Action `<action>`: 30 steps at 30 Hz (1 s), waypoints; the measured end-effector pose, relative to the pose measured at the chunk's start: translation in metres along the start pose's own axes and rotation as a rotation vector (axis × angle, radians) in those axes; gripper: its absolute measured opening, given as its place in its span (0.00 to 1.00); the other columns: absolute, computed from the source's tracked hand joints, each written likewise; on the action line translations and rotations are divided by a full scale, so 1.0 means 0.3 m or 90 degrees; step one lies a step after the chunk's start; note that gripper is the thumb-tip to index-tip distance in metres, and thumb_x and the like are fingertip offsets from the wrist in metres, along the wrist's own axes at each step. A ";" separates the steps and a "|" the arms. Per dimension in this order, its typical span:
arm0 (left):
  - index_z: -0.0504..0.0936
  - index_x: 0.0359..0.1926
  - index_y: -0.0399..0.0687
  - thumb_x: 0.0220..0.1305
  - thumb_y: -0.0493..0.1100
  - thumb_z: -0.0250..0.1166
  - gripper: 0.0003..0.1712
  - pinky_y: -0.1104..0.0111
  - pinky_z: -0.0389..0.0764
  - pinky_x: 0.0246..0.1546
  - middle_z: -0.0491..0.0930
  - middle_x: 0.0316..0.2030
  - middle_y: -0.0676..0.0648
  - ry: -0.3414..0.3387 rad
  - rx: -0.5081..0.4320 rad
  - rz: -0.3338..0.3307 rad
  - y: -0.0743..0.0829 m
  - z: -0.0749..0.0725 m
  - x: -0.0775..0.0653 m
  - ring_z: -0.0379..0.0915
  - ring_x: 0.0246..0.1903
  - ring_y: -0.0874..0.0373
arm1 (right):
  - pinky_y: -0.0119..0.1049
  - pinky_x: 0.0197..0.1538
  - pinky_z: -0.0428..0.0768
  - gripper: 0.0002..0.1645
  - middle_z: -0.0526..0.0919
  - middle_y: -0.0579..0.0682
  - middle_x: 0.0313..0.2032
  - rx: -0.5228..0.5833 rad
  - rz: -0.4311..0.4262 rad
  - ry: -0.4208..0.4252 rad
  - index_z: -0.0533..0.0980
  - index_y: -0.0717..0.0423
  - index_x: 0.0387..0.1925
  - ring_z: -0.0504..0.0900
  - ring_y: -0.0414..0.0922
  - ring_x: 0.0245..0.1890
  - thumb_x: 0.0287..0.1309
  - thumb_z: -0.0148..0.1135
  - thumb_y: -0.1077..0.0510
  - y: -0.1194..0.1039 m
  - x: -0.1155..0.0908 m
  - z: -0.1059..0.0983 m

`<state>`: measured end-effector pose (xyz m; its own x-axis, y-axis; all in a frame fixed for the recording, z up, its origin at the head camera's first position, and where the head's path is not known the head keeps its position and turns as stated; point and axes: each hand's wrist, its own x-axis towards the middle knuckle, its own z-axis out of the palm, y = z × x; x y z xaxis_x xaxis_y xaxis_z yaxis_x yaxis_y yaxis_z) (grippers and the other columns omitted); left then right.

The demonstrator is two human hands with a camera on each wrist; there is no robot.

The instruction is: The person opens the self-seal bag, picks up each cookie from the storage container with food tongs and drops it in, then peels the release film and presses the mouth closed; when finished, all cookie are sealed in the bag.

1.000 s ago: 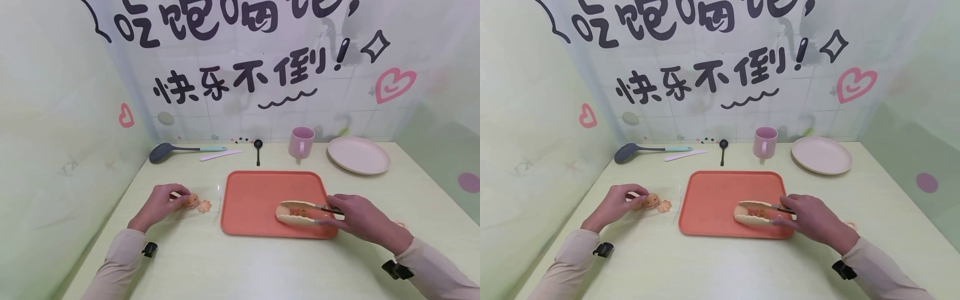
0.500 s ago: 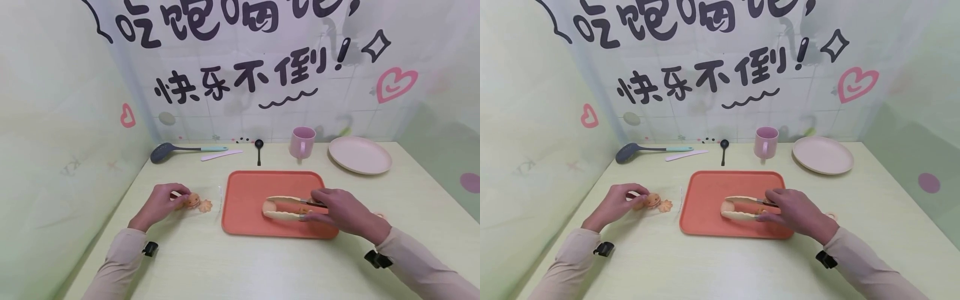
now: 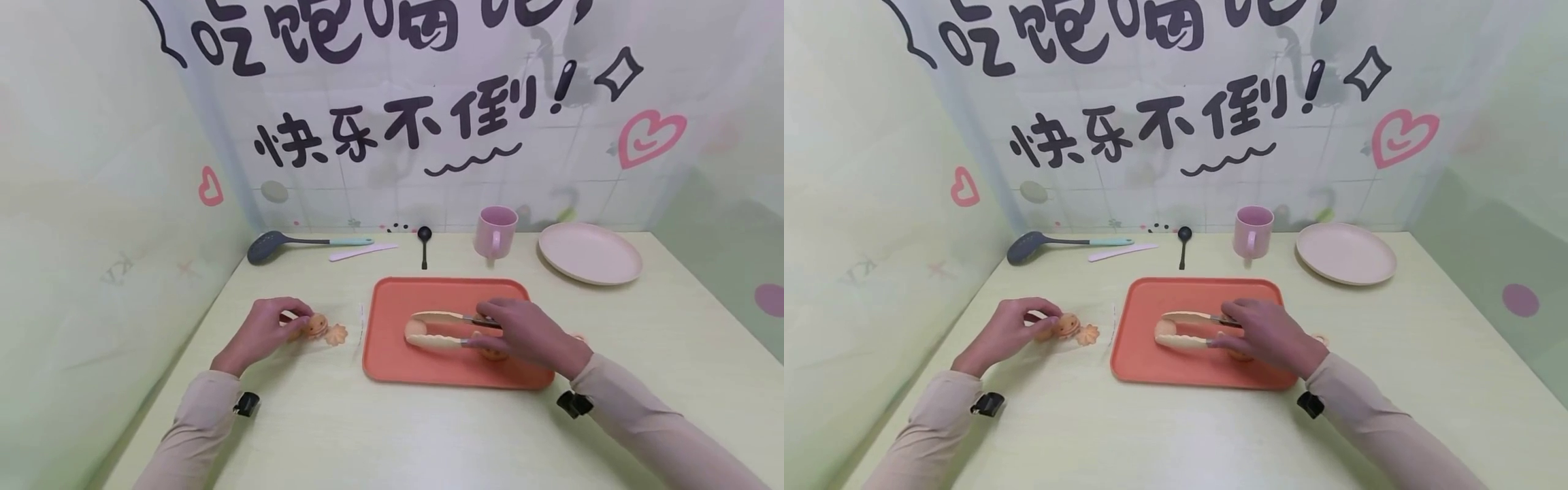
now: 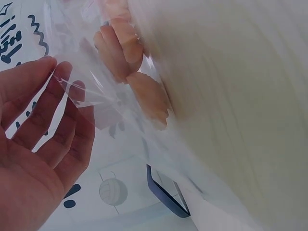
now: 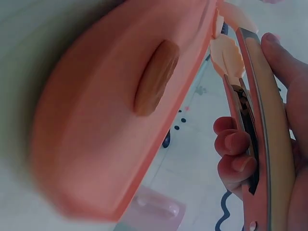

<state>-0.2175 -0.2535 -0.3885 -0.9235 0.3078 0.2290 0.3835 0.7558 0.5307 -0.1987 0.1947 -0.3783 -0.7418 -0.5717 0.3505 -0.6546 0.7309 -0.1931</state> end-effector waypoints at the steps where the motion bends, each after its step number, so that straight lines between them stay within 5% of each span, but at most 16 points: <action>1: 0.88 0.41 0.46 0.65 0.37 0.69 0.06 0.60 0.87 0.44 0.89 0.39 0.49 0.000 -0.002 0.000 0.001 -0.001 0.000 0.83 0.40 0.55 | 0.24 0.25 0.58 0.27 0.65 0.37 0.19 0.004 -0.004 -0.003 0.69 0.49 0.24 0.59 0.32 0.21 0.49 0.76 0.38 -0.006 0.013 0.004; 19: 0.88 0.40 0.46 0.64 0.36 0.69 0.05 0.66 0.86 0.43 0.89 0.37 0.49 0.004 -0.013 -0.004 0.006 -0.008 -0.001 0.83 0.38 0.58 | 0.26 0.29 0.71 0.26 0.81 0.39 0.28 0.019 -0.004 -0.087 0.75 0.44 0.31 0.71 0.33 0.24 0.53 0.68 0.29 -0.170 0.253 0.081; 30: 0.88 0.40 0.44 0.64 0.36 0.69 0.04 0.68 0.86 0.41 0.89 0.36 0.50 0.021 -0.022 0.026 0.006 -0.006 0.001 0.82 0.37 0.59 | 0.25 0.25 0.64 0.26 0.70 0.39 0.19 0.061 -0.021 -0.063 0.72 0.45 0.26 0.65 0.35 0.19 0.52 0.70 0.31 -0.242 0.333 0.173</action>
<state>-0.2172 -0.2531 -0.3860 -0.9066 0.3183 0.2770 0.4212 0.7224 0.5484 -0.2328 0.0651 -0.3766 -0.7272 -0.6325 0.2667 -0.6864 0.6750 -0.2706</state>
